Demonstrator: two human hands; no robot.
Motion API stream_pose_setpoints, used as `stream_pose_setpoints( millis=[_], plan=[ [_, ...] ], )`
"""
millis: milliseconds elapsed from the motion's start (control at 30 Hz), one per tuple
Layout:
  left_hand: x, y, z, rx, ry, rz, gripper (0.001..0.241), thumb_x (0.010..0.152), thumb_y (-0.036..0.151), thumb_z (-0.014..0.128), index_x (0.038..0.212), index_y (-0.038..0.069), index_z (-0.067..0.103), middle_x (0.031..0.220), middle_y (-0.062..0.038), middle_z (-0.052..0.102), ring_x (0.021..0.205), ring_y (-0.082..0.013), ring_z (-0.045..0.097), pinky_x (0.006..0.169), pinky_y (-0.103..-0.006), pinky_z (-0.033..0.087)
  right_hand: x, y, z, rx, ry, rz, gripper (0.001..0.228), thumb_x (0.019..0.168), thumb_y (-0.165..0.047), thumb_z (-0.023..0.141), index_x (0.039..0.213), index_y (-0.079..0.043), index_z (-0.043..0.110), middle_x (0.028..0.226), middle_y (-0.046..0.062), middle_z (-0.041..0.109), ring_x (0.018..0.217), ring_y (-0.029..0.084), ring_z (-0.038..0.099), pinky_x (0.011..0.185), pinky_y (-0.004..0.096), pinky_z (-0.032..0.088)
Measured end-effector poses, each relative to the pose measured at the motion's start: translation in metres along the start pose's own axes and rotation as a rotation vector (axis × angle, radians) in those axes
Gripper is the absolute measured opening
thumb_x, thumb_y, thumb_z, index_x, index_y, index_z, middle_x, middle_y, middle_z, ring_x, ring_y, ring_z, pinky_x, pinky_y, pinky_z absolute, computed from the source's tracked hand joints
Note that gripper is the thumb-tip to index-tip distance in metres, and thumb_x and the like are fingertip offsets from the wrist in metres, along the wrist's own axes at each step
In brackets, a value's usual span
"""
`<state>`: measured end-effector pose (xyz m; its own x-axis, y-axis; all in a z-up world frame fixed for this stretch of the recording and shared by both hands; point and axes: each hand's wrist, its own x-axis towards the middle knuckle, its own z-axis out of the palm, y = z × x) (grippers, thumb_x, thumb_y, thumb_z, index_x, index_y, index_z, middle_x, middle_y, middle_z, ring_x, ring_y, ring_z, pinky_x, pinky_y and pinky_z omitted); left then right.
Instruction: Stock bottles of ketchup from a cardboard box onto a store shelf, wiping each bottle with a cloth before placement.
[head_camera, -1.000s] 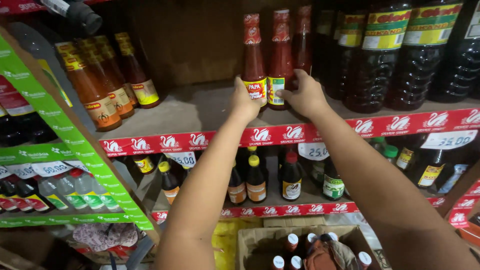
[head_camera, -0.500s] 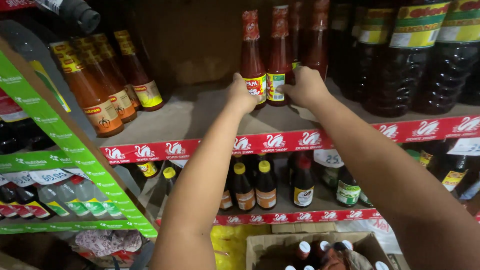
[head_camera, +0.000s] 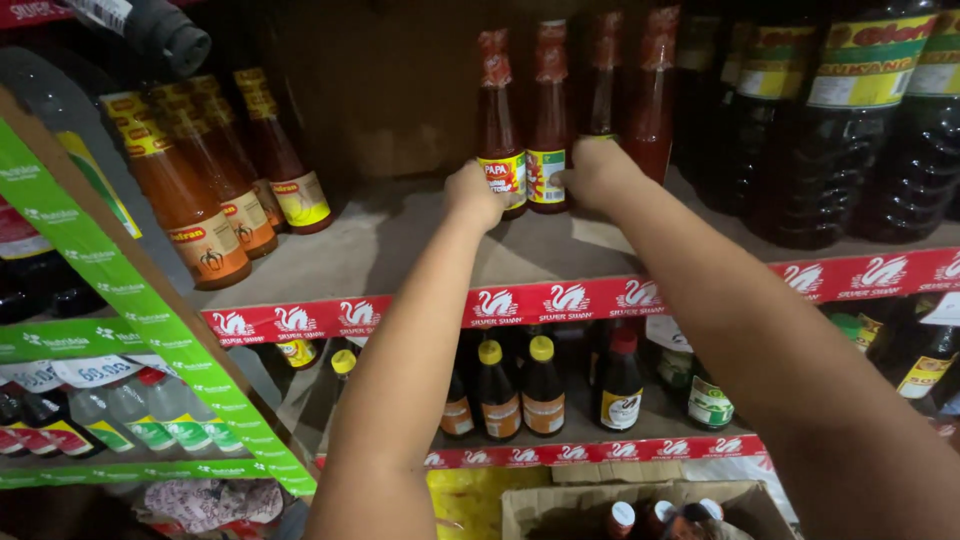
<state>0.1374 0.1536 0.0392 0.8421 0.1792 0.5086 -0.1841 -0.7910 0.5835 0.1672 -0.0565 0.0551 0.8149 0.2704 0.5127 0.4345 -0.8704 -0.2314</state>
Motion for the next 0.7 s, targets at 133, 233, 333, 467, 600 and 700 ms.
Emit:
stream_pose_setpoints(
  millis=[133,233,333,467,600,700],
  plan=[
    [-0.001,0.001,-0.001,0.043,-0.014,-0.042,0.057,0.066,0.032,0.095,0.113,0.008,0.072,0.112,-0.016,0.074,0.104,-0.0334,0.072,0.090,-0.0441,0.057,0.003,0.000,0.010,-0.015,0.016,0.022,0.041,0.089,-0.038,0.077,0.097,0.003,0.076,0.100,0.030,0.071,0.097,0.044,0.070,0.085,0.050,0.055],
    [-0.003,-0.002,0.002,0.097,-0.019,-0.057,0.050,0.072,0.034,0.091,0.111,0.007,0.074,0.112,-0.018,0.074,0.105,-0.0350,0.071,0.090,-0.0449,0.057,-0.007,-0.004,0.003,-0.117,0.044,0.050,0.028,0.090,-0.028,0.072,0.096,0.000,0.077,0.102,0.028,0.072,0.097,0.043,0.071,0.084,0.051,0.057],
    [-0.020,0.011,-0.012,0.164,-0.016,-0.054,0.045,0.078,0.035,0.088,0.111,0.007,0.076,0.113,-0.020,0.073,0.106,-0.0370,0.071,0.091,-0.0459,0.057,-0.039,-0.025,-0.043,-0.152,0.190,0.070,0.023,0.090,-0.023,0.072,0.102,-0.003,0.075,0.105,0.024,0.071,0.098,0.043,0.070,0.084,0.054,0.056],
    [-0.042,0.034,-0.034,0.234,-0.010,-0.079,0.045,0.080,0.038,0.086,0.111,0.007,0.075,0.114,-0.021,0.072,0.108,-0.0390,0.070,0.092,-0.0484,0.056,-0.045,0.019,-0.048,-0.122,0.751,-0.073,0.056,0.085,-0.019,0.082,0.130,0.000,0.054,0.120,0.028,0.062,0.113,0.048,0.061,0.094,0.053,0.051],
    [-0.039,0.032,-0.030,0.210,0.021,-0.093,0.051,0.078,0.037,0.087,0.115,0.006,0.071,0.114,-0.020,0.072,0.107,-0.0394,0.069,0.090,-0.0495,0.057,-0.030,0.059,-0.036,0.090,0.705,0.048,0.086,0.085,-0.021,0.087,0.146,0.003,0.032,0.136,0.035,0.050,0.127,0.053,0.050,0.110,0.053,0.045],
    [-0.031,0.025,-0.021,0.188,0.054,-0.070,0.057,0.076,0.036,0.089,0.118,0.004,0.067,0.112,-0.021,0.072,0.106,-0.0398,0.070,0.089,-0.0499,0.057,-0.023,0.074,-0.031,0.297,0.449,0.135,0.116,0.072,-0.025,0.092,0.148,0.007,0.011,0.135,0.037,0.047,0.124,0.052,0.048,0.102,0.050,0.043]
  ],
)
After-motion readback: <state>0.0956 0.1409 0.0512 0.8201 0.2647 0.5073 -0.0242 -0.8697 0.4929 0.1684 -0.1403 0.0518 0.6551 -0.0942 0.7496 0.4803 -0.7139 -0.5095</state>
